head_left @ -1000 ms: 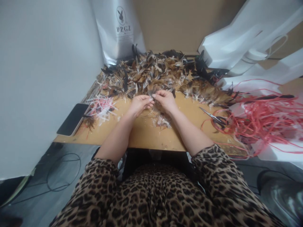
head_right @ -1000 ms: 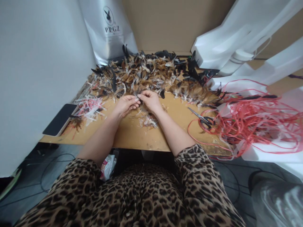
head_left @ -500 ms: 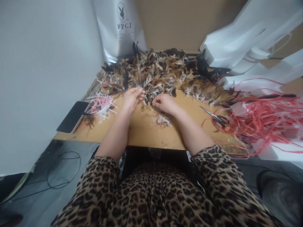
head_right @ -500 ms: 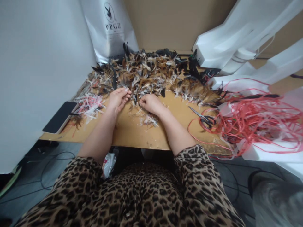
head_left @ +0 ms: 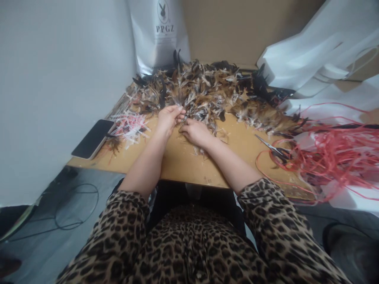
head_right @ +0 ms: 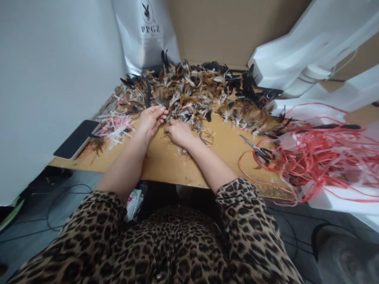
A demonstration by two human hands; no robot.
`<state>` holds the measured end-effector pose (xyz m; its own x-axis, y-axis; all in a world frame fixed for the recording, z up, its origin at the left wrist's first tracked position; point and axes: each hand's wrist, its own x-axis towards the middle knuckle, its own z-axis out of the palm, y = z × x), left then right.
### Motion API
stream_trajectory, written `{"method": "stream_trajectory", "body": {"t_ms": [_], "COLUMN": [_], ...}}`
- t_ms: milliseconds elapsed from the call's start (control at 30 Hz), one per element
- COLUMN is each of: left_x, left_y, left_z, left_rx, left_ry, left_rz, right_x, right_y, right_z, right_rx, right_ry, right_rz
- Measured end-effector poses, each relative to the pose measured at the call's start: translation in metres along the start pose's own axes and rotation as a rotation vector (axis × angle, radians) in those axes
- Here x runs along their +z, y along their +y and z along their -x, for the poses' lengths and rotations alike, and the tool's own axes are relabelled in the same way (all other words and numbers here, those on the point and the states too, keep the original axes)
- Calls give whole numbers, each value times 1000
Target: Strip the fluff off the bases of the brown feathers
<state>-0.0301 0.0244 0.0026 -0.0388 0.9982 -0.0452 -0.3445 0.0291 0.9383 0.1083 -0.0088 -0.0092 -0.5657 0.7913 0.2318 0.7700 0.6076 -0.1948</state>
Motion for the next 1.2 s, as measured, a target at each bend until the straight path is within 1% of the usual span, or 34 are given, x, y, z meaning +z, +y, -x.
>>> {"method": "stream_trajectory", "body": {"t_ms": [67,133,200,267,300,333,400,467,533,700,800,900,1033,1200], "left_x": [0,-1,0,1,1,2,2,2,2,1,0,0,1,1], "left_y": [-1,-2,-2,-1,-1,-1,-1,-1,-2,-2,-1,-1,-3,-9], "left_z": [0,0,1,2,3,4,5,6,6,9,10,11,11,8], "left_rx": [5,11,-3,-32,-49,-67,-106,-147,-175,-181,-183,-194,-220,-237], "left_ry": [-5,-9,-15,-25,-32,-41,-74,-127,-175,-253,-280,-293,-306,-311], "left_rz": [-7,-7,0,9,13,16,23,34,41,28,18,7,-12,-27], "right_x": [2,1,-5,-14,-18,-22,-29,-31,-31,-25,-24,-23,-17,-12], "right_y": [3,10,21,32,37,42,49,53,54,56,56,54,53,53], "right_z": [-3,-3,-1,3,5,8,11,13,13,11,11,11,8,7], "right_rx": [8,45,102,214,274,337,430,480,496,494,494,472,433,403], "right_ry": [1,49,138,230,244,245,209,160,123,43,21,41,87,90], "right_rz": [-25,-148,-398,-743,-915,-1072,-1327,-1496,-1606,-1770,-1793,-1751,-1623,-1483]}}
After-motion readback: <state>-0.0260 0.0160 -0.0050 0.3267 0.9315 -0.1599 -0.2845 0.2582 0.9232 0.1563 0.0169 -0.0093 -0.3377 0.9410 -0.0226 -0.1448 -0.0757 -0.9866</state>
